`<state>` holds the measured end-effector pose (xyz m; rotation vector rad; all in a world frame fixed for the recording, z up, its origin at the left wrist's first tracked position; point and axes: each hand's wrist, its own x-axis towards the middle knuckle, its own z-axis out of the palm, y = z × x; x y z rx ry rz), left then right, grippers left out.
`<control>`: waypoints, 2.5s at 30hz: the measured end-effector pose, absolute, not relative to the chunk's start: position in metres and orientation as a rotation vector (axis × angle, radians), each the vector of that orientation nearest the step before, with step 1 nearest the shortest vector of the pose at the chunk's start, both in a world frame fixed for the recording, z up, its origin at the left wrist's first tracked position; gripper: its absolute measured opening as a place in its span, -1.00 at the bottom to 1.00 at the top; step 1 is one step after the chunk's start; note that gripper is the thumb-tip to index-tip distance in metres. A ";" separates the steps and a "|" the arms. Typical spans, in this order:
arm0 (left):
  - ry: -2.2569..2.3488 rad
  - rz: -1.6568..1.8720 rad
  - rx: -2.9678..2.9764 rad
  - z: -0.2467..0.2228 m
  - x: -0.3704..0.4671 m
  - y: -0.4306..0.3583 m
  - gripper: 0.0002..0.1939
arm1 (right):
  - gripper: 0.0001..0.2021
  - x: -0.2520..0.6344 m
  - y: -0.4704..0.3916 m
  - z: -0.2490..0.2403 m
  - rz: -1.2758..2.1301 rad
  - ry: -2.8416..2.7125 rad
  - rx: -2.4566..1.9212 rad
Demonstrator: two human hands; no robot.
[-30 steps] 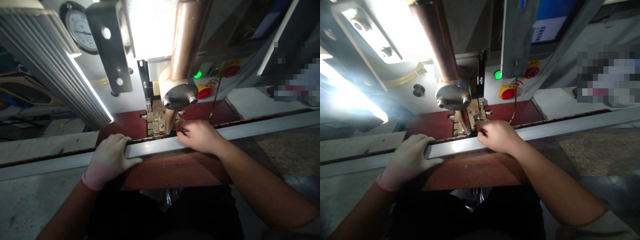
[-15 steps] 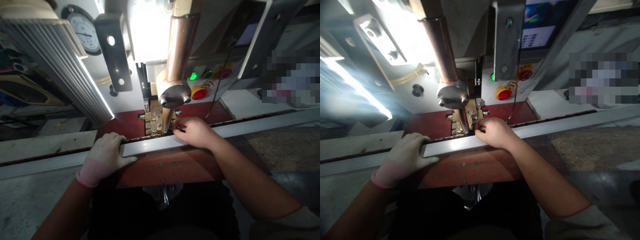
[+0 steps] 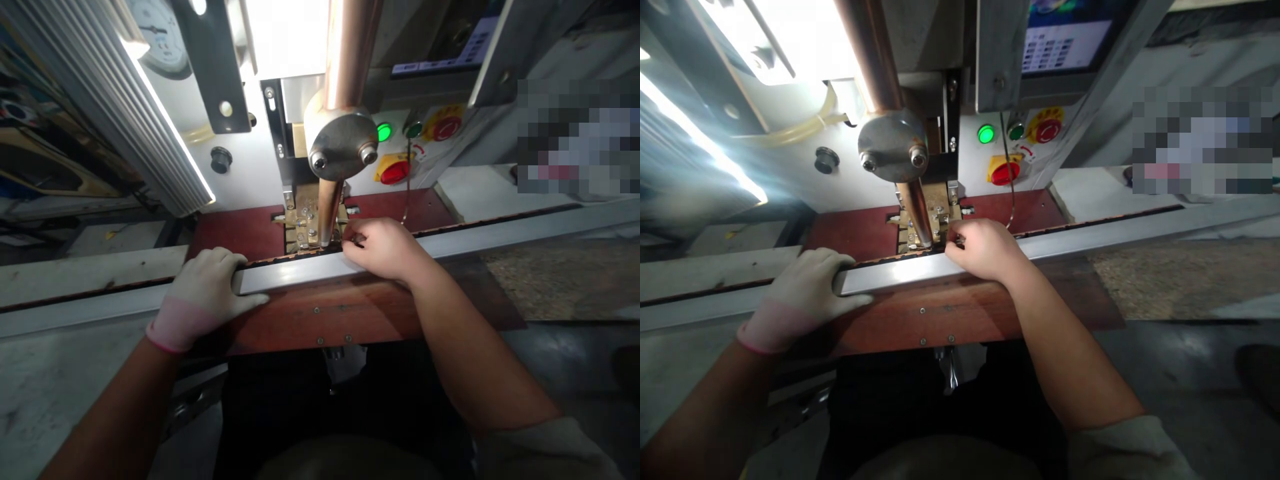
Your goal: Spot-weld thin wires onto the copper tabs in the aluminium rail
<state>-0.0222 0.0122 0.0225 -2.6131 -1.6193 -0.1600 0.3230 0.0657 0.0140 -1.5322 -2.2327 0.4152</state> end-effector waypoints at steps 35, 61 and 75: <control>-1.455 -0.322 -2.397 0.002 0.018 -0.017 -0.34 | -0.88 0.323 0.045 0.014 0.244 -2.193 -1.190; -1.562 -0.219 -2.425 0.007 0.021 -0.014 -0.30 | -0.89 0.325 0.048 0.013 0.238 -2.268 -1.335; -1.593 -0.076 -2.560 0.017 0.012 -0.001 -0.33 | -0.85 0.320 0.050 0.012 0.171 -2.266 -1.509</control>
